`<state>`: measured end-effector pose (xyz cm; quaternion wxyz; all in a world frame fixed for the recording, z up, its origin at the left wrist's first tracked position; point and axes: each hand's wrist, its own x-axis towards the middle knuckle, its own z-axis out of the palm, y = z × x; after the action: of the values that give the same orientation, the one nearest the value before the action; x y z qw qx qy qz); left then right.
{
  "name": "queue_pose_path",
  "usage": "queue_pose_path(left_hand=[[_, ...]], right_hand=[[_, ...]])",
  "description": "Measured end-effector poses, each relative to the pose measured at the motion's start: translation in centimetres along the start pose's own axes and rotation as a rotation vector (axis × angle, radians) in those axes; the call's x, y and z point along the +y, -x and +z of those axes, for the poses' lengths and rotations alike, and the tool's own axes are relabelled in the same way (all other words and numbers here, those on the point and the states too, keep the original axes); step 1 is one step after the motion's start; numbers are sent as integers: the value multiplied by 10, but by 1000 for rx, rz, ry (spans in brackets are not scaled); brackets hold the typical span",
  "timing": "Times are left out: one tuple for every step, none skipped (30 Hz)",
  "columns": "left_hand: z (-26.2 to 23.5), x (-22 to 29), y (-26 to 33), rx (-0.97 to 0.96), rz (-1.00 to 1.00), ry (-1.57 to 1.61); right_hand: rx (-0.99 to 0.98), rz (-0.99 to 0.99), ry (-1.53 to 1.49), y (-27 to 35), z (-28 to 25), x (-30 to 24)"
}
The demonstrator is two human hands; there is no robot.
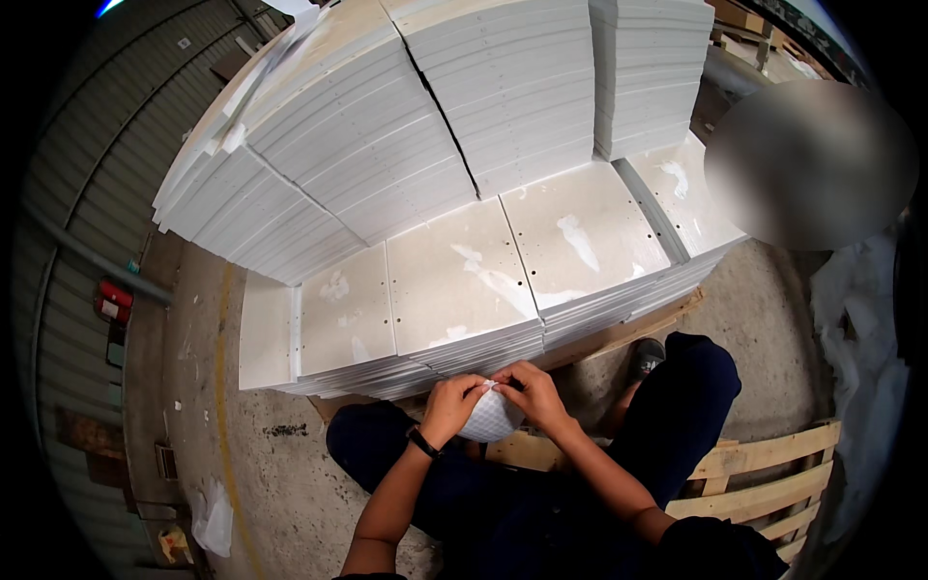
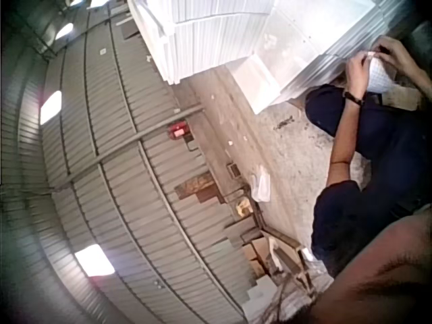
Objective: The person labels white furniture panels by hand using a sheet of stickers, applying one sticker to the side of each panel in a large stack on a wooden pallet.
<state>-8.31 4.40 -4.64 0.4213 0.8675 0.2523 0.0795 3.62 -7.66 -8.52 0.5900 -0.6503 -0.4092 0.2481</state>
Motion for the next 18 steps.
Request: queue_pose_path(left_hand=[[0,-1,0,-1,0,0],[1,-2,0,-3,-13,-9],[1,-3,0,-6,-25,-17],[1,-3,0,-9,-23,-17],[1,-2,-1,-25,-59,-19],[0,-2,-1,-38,-95,-21],[0,-2,0,-39,-95,-21],[0,-2,0,-36,-96,-23],[0,-1,0,-33,-97,-24],[0,-1,0,-34,-97,-23],[1,-1,0,-31,-101,-15],[0,0,1,-28,-105,-7],[0,1,1,-28,-106,-6],[-1,3,1,-35,-116,-16],[-2,3,1,-42,-128,-26],[-2,3,1,-40,-129,-25],[-2,3,1,-38,-140,-35],[-2,3,1,-36,-150,-43]], right_hand=[[-1,12,-16,0,0,1],[-3,23,-32,1,1,1],[0,25,-32,1,2,4],[8,-3,-31,1,3,7],[15,-31,-29,2,4,10],[16,-30,-29,2,5,11],[17,-50,-28,2,6,13],[18,-70,-27,2,7,13],[18,-69,-26,2,7,13],[24,-54,-25,2,7,12],[29,-40,-24,2,7,12],[28,-39,-23,2,7,12],[28,-37,-27,2,7,11],[28,-35,-31,2,7,11],[26,-34,-31,2,7,11],[19,-23,-42,2,8,11],[12,-12,-53,2,8,11],[10,-12,-53,2,9,11]])
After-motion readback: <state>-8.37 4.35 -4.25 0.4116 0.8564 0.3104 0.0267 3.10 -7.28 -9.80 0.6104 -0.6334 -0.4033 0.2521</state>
